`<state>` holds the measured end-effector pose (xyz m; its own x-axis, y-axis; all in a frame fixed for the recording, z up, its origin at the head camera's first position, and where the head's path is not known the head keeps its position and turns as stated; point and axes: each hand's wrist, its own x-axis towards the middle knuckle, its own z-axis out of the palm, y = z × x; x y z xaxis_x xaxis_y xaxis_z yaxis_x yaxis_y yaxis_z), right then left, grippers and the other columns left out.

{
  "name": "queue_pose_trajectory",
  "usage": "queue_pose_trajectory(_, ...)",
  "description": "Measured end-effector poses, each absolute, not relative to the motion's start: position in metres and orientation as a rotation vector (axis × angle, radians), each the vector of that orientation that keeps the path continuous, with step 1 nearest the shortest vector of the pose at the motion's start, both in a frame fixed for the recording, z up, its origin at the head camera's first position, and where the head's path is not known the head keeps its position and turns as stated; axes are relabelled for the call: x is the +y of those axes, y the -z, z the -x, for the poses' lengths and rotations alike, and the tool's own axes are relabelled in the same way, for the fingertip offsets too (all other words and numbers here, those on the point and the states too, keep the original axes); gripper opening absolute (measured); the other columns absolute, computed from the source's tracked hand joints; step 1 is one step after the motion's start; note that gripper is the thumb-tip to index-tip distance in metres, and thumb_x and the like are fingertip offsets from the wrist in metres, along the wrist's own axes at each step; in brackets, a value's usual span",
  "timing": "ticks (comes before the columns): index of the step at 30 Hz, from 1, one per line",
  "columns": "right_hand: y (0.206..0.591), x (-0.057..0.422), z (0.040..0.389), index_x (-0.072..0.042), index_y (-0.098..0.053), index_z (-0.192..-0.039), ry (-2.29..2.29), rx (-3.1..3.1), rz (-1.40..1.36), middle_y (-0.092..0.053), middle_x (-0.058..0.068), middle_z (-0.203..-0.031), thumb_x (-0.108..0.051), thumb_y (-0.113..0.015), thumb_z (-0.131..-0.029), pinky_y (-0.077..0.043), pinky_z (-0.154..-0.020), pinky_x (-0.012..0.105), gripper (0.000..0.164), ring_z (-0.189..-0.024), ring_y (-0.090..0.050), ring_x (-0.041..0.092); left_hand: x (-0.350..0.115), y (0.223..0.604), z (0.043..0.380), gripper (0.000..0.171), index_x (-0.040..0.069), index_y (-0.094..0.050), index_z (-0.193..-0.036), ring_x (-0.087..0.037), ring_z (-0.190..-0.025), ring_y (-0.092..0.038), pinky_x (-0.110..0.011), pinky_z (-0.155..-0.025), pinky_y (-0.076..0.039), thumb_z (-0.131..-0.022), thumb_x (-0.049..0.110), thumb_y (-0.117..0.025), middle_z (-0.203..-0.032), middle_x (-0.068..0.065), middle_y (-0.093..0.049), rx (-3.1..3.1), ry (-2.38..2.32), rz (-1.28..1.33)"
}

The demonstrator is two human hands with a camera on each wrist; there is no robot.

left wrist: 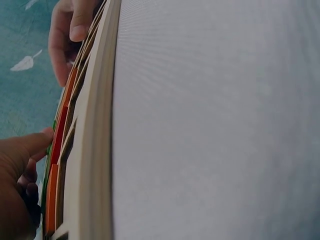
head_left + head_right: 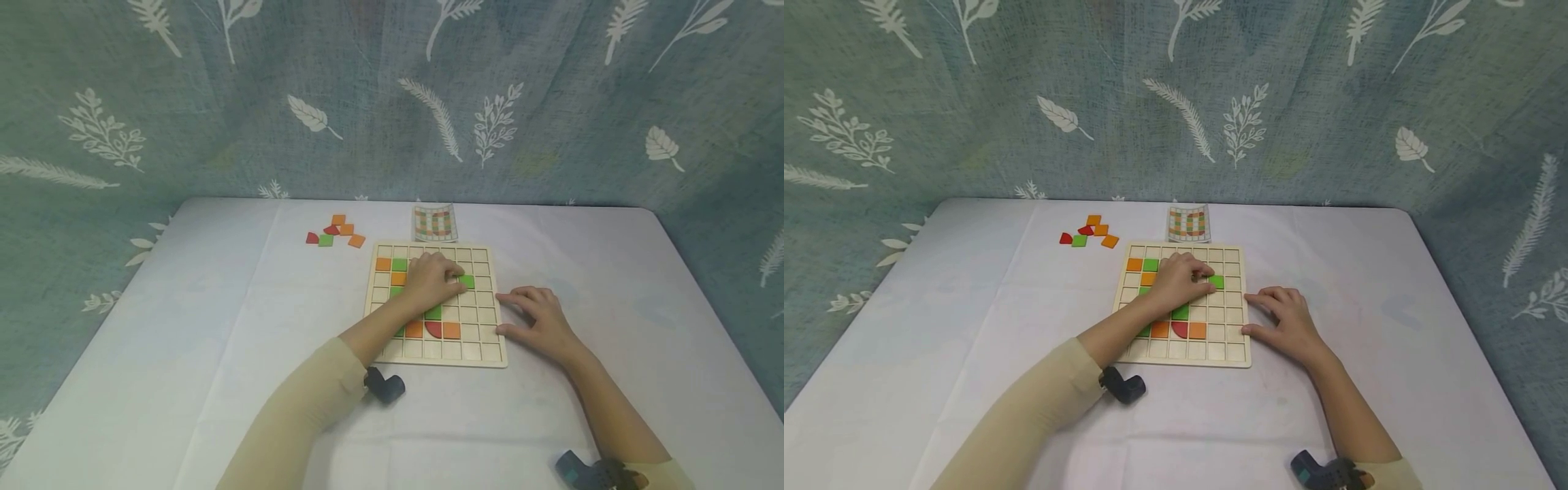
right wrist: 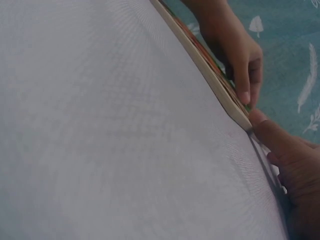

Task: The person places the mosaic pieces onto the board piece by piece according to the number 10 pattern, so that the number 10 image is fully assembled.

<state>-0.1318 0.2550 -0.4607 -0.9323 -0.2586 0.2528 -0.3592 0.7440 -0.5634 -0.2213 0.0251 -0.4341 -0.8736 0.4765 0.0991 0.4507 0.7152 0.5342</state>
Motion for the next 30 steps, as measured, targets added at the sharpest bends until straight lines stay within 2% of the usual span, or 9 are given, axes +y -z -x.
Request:
queue_pose_trajectory(11, 0.463, 0.256, 0.133, -0.011, -0.064, -0.119, -0.947, -2.782, -0.494, -0.056, 0.012, -0.115, -0.029, -0.082, -0.069, -0.03, -0.09, 0.048, 0.056, -0.11, -0.041, 0.029, 0.006, 0.433, 0.228, 0.035, 0.018, -0.071, -0.109, -0.015, -0.086, -0.047, -0.033, -0.079, -0.033, -0.08, 0.036, -0.074, -0.089, 0.003, -0.06, 2.796, -1.046, -0.743)
queue_pose_trajectory(18, 0.463, 0.257, 0.133, -0.011, -0.064, -0.119, -0.952, -2.767, -0.507, -0.056, 0.013, -0.115, -0.028, -0.083, -0.068, -0.029, -0.09, 0.048, 0.056, -0.109, -0.041, 0.03, -0.011, 0.427, 0.236, 0.035, 0.02, -0.072, -0.108, -0.016, -0.087, -0.049, -0.037, -0.078, -0.034, -0.079, 0.039, -0.074, -0.091, 0.003, -0.062, 2.833, -0.963, -0.679)
queue_pose_trajectory(25, 0.463, 0.257, 0.133, -0.011, -0.064, -0.119, -0.964, -2.761, -0.513, -0.056, 0.013, -0.115, -0.027, -0.083, -0.068, -0.029, -0.09, 0.048, 0.056, -0.109, -0.041, 0.03, -0.039, 0.433, 0.24, 0.037, 0.02, -0.072, -0.109, -0.018, -0.09, -0.047, -0.043, -0.089, -0.032, -0.077, 0.039, -0.075, -0.09, 0.002, -0.058, 2.777, -1.06, -0.611)
queue_pose_trajectory(30, 0.462, 0.256, 0.132, -0.011, -0.064, -0.12, -0.965, -2.779, -0.493, -0.055, 0.013, -0.116, -0.028, -0.083, -0.069, -0.03, -0.09, 0.049, 0.056, -0.11, -0.04, 0.03, -0.063, 0.436, 0.242, 0.037, 0.02, -0.072, -0.109, -0.018, -0.089, -0.045, -0.04, -0.084, -0.03, -0.077, 0.039, -0.075, -0.09, 0.003, -0.057, 2.795, -1.098, -0.615)
